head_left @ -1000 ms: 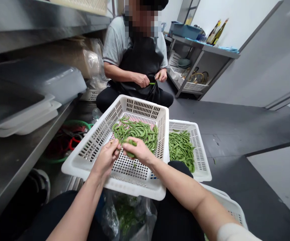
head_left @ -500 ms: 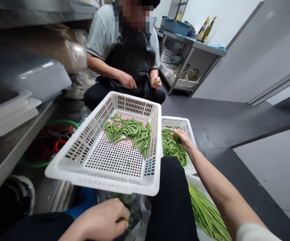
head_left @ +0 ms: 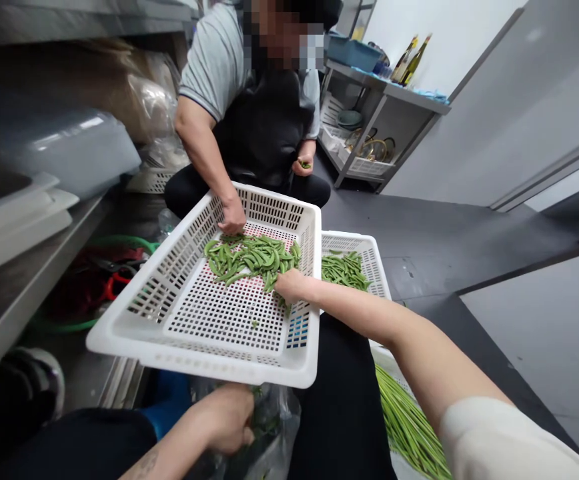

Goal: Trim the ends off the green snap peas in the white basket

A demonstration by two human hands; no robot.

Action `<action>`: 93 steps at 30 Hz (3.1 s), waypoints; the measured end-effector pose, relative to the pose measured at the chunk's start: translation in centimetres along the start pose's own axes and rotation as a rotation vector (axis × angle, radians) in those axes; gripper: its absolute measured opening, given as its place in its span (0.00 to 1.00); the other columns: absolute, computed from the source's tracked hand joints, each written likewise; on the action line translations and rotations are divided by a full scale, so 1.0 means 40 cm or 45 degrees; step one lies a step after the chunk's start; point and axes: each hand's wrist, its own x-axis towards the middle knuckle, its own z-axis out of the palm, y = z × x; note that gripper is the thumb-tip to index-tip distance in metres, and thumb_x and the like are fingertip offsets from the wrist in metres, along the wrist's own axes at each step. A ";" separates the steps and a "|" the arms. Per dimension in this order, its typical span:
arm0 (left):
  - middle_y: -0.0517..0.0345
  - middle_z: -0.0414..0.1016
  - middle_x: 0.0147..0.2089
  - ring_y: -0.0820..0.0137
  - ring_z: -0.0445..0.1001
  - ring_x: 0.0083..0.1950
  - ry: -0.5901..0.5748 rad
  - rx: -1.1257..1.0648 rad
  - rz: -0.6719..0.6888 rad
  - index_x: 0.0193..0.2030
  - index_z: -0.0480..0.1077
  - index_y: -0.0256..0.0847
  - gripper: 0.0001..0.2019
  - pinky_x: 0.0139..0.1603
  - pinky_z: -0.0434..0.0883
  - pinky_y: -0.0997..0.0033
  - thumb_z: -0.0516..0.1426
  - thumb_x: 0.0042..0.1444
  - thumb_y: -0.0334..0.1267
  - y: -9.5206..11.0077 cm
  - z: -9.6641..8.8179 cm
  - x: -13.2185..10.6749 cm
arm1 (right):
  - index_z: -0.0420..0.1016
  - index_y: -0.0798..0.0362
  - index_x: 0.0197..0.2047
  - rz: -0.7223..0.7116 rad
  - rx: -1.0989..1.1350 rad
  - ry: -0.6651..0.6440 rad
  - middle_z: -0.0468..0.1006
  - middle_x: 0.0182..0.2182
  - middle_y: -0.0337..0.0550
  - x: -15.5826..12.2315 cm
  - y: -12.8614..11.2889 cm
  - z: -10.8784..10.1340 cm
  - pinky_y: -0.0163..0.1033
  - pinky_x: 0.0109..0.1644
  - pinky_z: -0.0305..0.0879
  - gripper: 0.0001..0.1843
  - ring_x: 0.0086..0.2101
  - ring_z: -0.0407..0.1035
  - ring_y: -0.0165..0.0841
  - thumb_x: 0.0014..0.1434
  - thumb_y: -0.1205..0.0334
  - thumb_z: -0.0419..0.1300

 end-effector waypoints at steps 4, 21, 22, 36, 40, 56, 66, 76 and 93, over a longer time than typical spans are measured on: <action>0.61 0.69 0.18 0.71 0.66 0.20 -0.296 -0.249 0.100 0.21 0.74 0.42 0.05 0.21 0.61 0.73 0.57 0.41 0.38 0.065 -0.101 -0.093 | 0.76 0.58 0.30 -0.058 0.039 -0.015 0.78 0.33 0.52 0.026 -0.003 -0.014 0.39 0.37 0.65 0.06 0.35 0.72 0.39 0.44 0.69 0.66; 0.65 0.64 0.18 0.74 0.63 0.21 1.132 -0.718 0.002 0.22 0.65 0.41 0.12 0.22 0.62 0.74 0.55 0.41 0.48 0.055 -0.262 -0.058 | 0.72 0.55 0.34 -0.538 1.847 0.439 0.70 0.25 0.35 -0.047 -0.094 -0.040 0.31 0.28 0.57 0.13 0.24 0.61 0.24 0.49 0.55 0.64; 0.65 0.63 0.17 0.74 0.61 0.20 1.134 -0.674 -0.008 0.21 0.64 0.41 0.11 0.22 0.61 0.75 0.54 0.41 0.46 0.055 -0.262 -0.055 | 0.73 0.55 0.34 -0.513 1.753 0.491 0.71 0.26 0.36 -0.049 -0.094 -0.039 0.32 0.29 0.58 0.11 0.25 0.62 0.25 0.51 0.57 0.64; 0.65 0.56 0.17 0.76 0.53 0.21 1.140 -0.827 0.005 0.16 0.59 0.41 0.06 0.21 0.52 0.76 0.50 0.37 0.39 0.067 -0.265 -0.032 | 0.72 0.52 0.30 -0.457 1.626 0.953 0.70 0.27 0.39 -0.061 -0.132 -0.047 0.35 0.33 0.62 0.05 0.29 0.65 0.29 0.52 0.62 0.63; 0.66 0.54 0.16 0.77 0.51 0.20 1.014 -0.740 -0.005 0.15 0.57 0.41 0.07 0.21 0.51 0.76 0.50 0.37 0.38 0.060 -0.267 -0.043 | 0.67 0.52 0.30 -0.280 2.482 0.865 0.65 0.20 0.32 -0.058 -0.092 -0.061 0.28 0.18 0.52 0.13 0.18 0.57 0.22 0.47 0.55 0.66; 0.65 0.56 0.18 0.75 0.57 0.22 0.954 -0.322 0.150 0.18 0.59 0.41 0.18 0.24 0.56 0.75 0.49 0.52 0.49 0.072 -0.276 -0.045 | 0.63 0.55 0.24 -0.271 2.642 0.091 0.59 0.07 0.29 -0.037 -0.086 -0.064 0.26 0.11 0.41 0.33 0.08 0.47 0.19 0.56 0.31 0.44; 0.66 0.60 0.18 0.78 0.55 0.19 1.351 -0.930 0.138 0.21 0.65 0.39 0.13 0.19 0.54 0.79 0.56 0.47 0.46 0.039 -0.271 -0.022 | 0.64 0.55 0.25 -0.420 2.499 0.498 0.71 0.15 0.33 -0.025 -0.145 -0.054 0.26 0.15 0.52 0.22 0.13 0.57 0.20 0.42 0.49 0.69; 0.63 0.68 0.19 0.80 0.62 0.19 1.410 -1.557 0.382 0.32 0.73 0.37 0.10 0.16 0.57 0.85 0.62 0.40 0.35 0.024 -0.309 -0.094 | 0.71 0.57 0.30 0.120 1.096 0.321 0.78 0.28 0.47 0.087 -0.125 -0.078 0.40 0.35 0.71 0.08 0.31 0.74 0.35 0.58 0.62 0.55; 0.66 0.56 0.14 0.77 0.55 0.19 1.323 -0.638 -0.175 0.15 0.59 0.41 0.12 0.19 0.51 0.77 0.52 0.42 0.44 -0.033 -0.303 -0.087 | 0.73 0.57 0.34 -0.380 1.484 0.534 0.70 0.23 0.34 0.010 -0.165 -0.090 0.32 0.35 0.59 0.09 0.27 0.64 0.25 0.51 0.61 0.64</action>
